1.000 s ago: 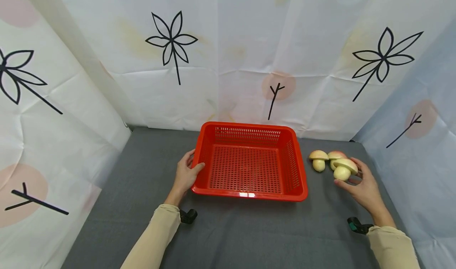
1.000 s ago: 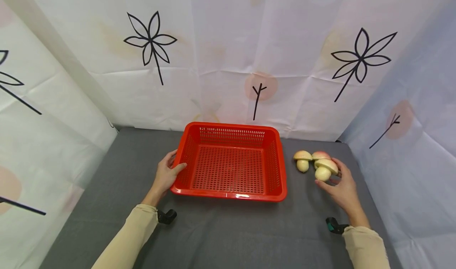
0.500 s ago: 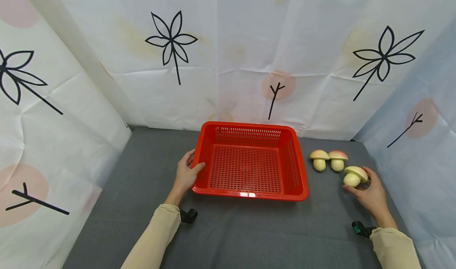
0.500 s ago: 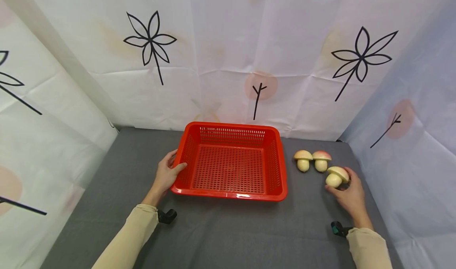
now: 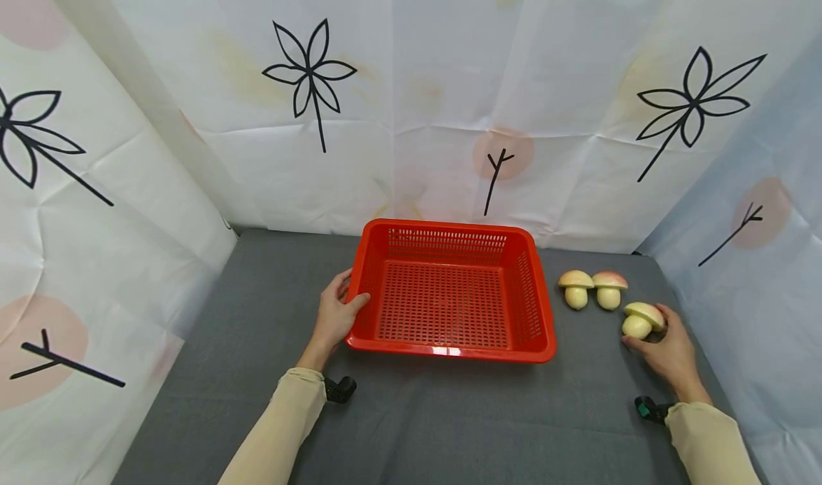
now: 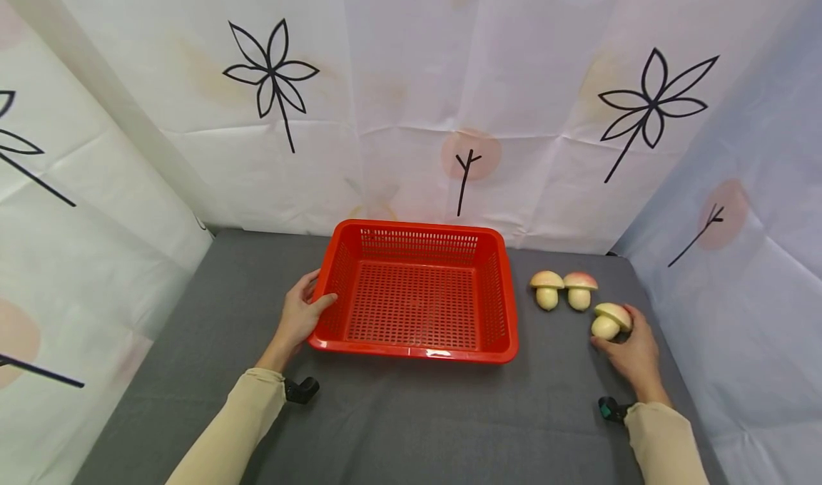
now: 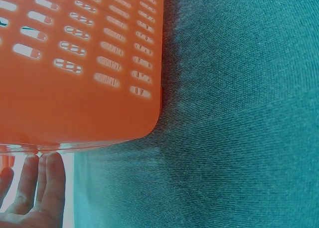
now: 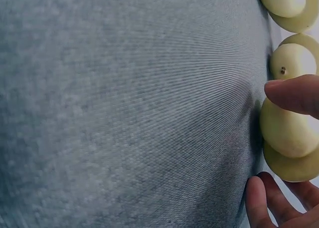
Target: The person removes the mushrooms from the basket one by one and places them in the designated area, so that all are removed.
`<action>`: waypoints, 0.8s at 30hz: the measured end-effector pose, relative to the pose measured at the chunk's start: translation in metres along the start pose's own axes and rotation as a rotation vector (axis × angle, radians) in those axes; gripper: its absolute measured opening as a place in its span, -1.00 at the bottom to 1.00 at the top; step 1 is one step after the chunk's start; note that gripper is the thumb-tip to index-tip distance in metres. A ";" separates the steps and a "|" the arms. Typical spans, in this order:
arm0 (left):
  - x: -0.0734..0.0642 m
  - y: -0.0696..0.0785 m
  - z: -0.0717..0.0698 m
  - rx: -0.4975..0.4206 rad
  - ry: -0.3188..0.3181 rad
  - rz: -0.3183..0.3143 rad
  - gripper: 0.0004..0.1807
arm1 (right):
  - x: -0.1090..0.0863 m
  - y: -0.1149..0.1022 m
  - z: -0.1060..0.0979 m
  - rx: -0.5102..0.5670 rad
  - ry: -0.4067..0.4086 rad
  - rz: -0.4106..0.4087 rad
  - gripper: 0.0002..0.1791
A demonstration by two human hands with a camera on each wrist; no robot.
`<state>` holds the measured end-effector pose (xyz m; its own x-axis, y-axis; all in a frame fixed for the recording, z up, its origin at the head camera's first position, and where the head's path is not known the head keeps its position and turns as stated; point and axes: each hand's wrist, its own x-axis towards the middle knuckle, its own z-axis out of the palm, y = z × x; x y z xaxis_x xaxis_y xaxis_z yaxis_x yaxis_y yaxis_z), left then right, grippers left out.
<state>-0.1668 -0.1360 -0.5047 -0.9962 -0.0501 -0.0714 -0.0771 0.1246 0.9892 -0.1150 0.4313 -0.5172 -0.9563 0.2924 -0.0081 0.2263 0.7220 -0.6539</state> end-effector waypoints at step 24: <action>0.000 -0.001 -0.001 0.004 0.000 0.007 -0.34 | 0.027 0.005 0.003 -0.024 0.089 -0.067 -0.03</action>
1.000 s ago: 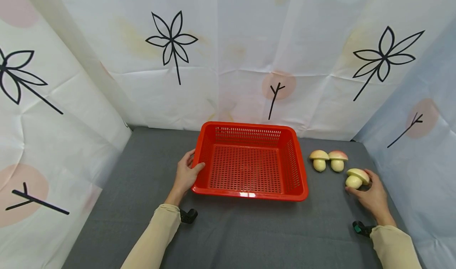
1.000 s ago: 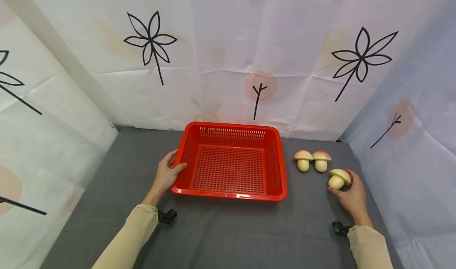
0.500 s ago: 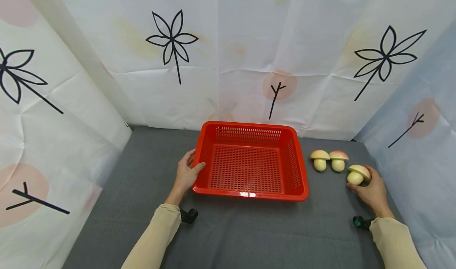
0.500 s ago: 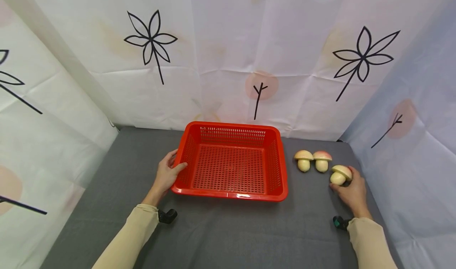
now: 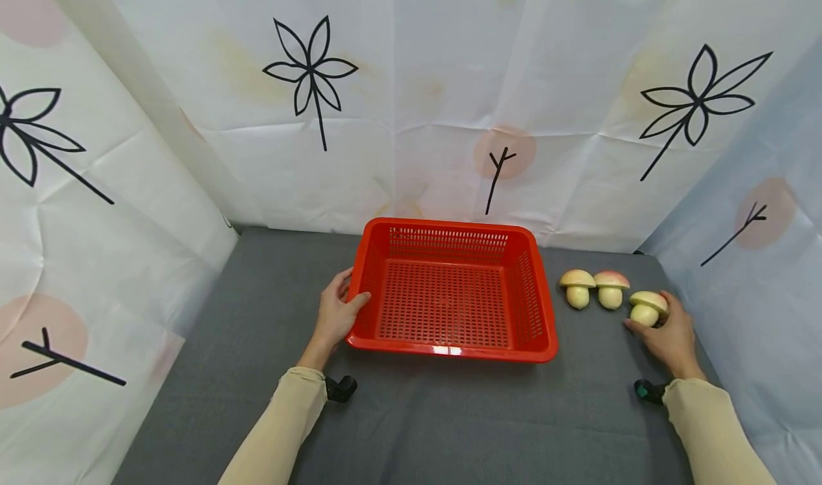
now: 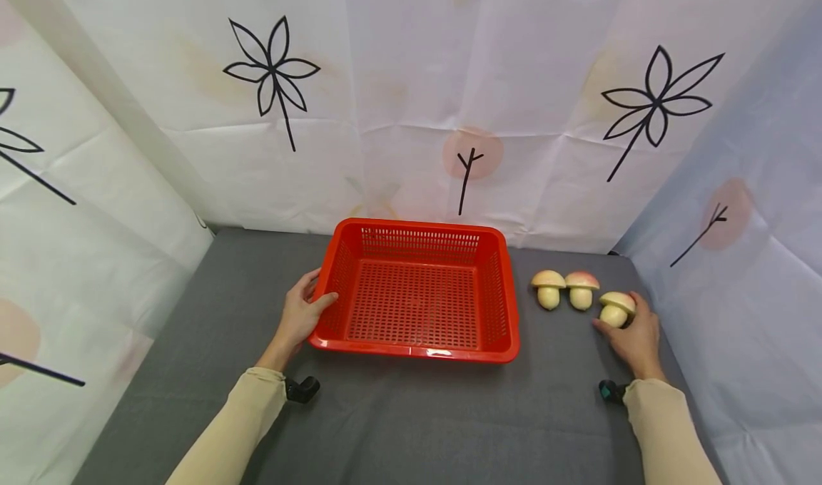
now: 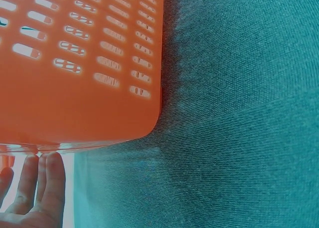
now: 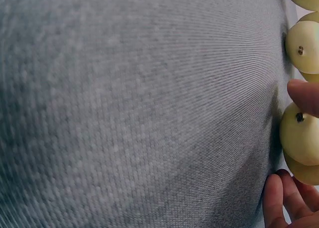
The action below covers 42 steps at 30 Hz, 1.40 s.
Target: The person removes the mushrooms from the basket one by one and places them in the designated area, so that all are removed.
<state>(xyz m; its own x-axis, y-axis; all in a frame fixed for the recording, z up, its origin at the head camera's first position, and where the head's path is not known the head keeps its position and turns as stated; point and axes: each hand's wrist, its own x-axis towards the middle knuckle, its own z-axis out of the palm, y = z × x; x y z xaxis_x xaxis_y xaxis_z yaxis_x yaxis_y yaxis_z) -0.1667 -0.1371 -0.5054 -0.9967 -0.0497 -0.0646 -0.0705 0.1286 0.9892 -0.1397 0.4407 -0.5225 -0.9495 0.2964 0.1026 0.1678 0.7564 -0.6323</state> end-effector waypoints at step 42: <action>0.000 0.001 -0.001 -0.014 -0.018 0.018 -0.34 | 0.033 0.004 -0.007 -0.062 -0.093 0.000 -0.09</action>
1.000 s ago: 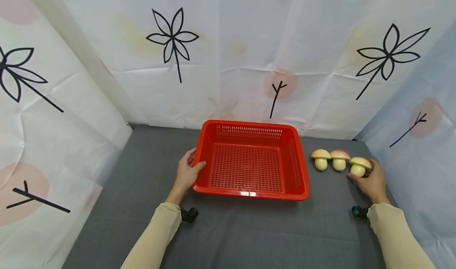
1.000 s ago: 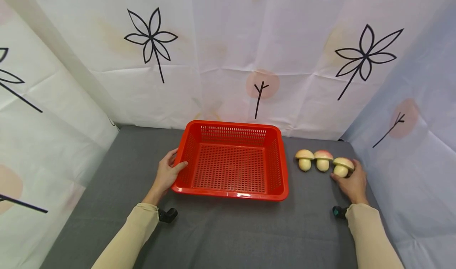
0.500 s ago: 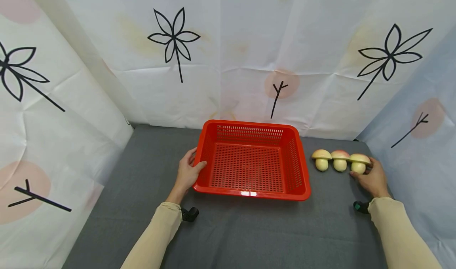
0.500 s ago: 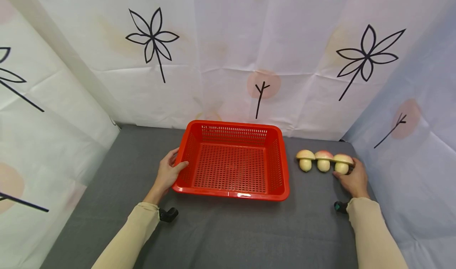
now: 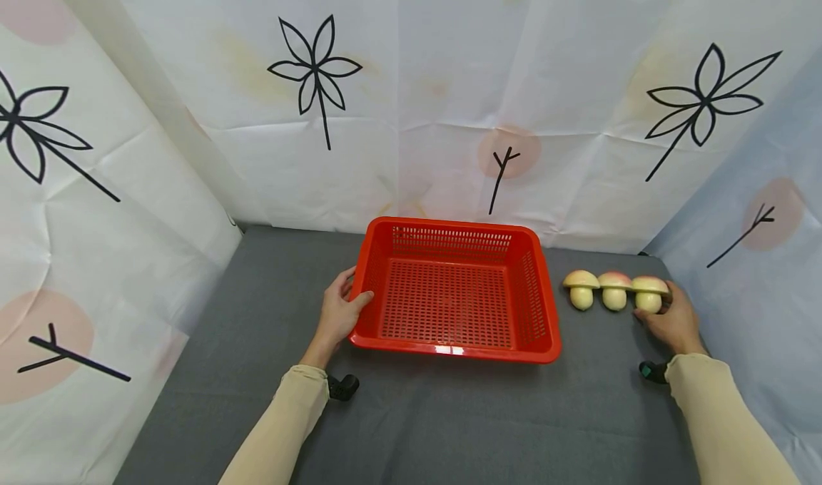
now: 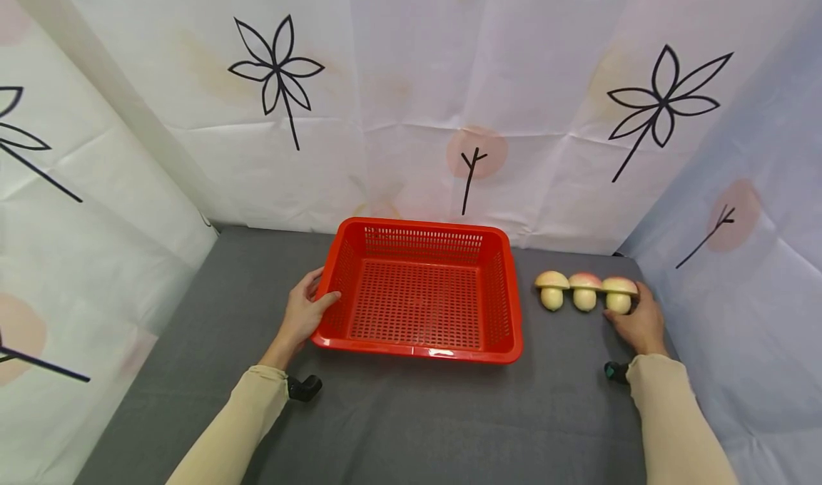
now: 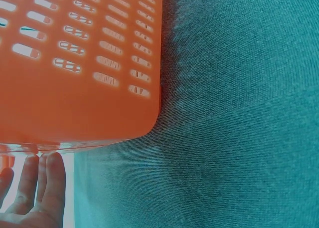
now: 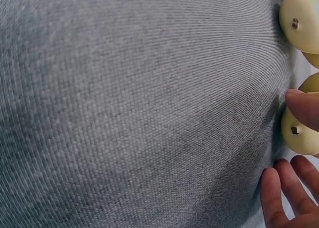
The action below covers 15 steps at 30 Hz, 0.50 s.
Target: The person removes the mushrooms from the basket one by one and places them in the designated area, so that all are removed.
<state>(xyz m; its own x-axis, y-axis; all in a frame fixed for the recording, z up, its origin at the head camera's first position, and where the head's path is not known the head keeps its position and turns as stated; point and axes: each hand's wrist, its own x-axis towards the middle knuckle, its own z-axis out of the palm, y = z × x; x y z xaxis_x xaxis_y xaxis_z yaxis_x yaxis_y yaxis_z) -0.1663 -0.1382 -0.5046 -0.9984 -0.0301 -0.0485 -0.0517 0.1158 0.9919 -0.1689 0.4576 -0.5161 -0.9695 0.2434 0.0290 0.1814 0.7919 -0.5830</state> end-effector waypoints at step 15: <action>-0.001 -0.002 -0.007 0.003 -0.011 -0.029 -0.32 | -0.014 -0.021 -0.001 0.048 0.069 0.101 -0.03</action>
